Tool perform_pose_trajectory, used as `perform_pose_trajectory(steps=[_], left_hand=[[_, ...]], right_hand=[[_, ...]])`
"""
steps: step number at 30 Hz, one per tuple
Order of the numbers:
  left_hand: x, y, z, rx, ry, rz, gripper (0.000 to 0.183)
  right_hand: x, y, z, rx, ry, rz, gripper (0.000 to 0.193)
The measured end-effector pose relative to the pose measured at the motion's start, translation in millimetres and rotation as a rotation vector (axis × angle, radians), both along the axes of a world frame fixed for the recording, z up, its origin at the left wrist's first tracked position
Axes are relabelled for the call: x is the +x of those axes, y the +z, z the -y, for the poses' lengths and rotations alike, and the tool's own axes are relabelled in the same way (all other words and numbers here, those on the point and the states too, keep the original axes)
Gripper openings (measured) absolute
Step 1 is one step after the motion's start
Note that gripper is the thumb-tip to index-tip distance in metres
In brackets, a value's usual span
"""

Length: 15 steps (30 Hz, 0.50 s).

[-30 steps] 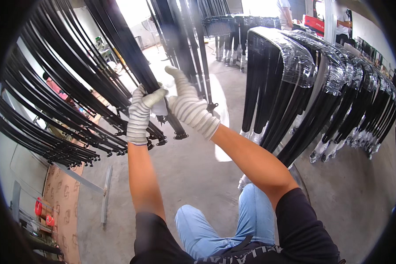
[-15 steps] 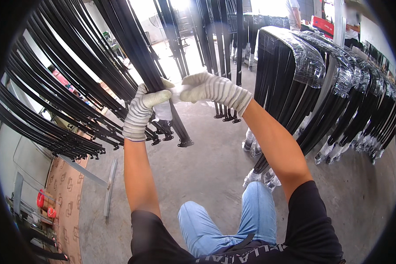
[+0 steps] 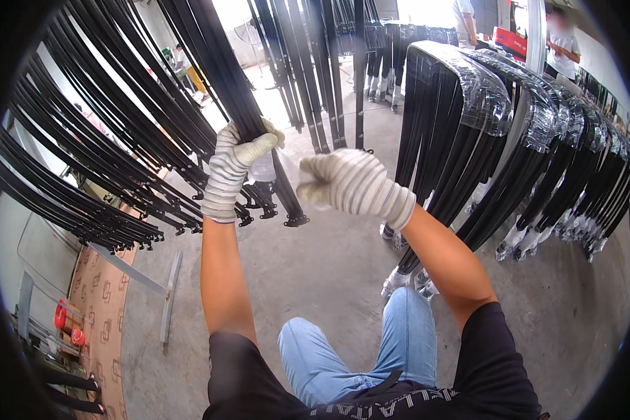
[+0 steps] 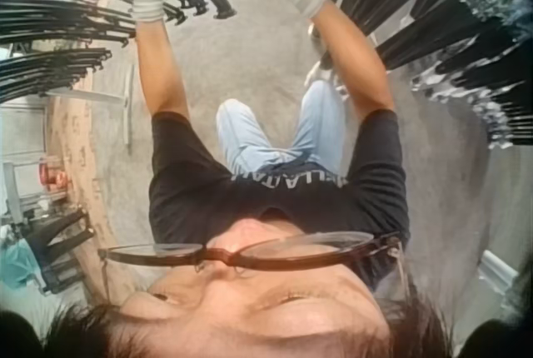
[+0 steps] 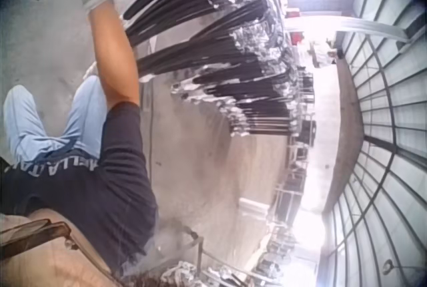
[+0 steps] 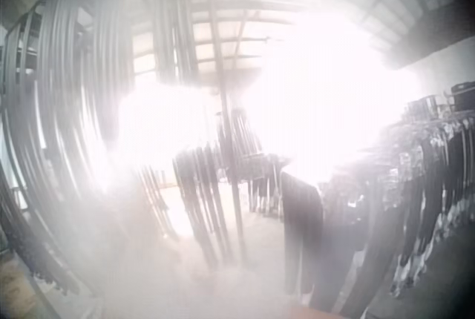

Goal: The person wraps thin white foam pieces around the metal ends of black rods hanging from a rack.

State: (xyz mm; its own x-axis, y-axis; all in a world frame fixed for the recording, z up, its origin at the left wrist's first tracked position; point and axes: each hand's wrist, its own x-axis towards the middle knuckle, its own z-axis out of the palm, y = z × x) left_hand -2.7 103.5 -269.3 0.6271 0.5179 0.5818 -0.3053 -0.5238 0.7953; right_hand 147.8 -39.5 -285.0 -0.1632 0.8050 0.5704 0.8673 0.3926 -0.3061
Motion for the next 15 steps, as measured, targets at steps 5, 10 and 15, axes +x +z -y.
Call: perform_pose_trajectory(steps=[5, 10, 15], left_hand=[[11, -1, 17, -0.05, 0.034, 0.063, 0.024], [11, -9, 11, 0.01, 0.175, 0.111, 0.046], [26, -22, 59, 0.998, 1.013, 0.225, 0.06]], right_hand=[[-10, -22, 15, -0.013, 0.186, -0.158, 0.024], [-16, -42, 23, 0.143, 0.377, -0.518, 0.025], [-16, -59, 32, -0.022, 0.338, -0.663, 0.028]])
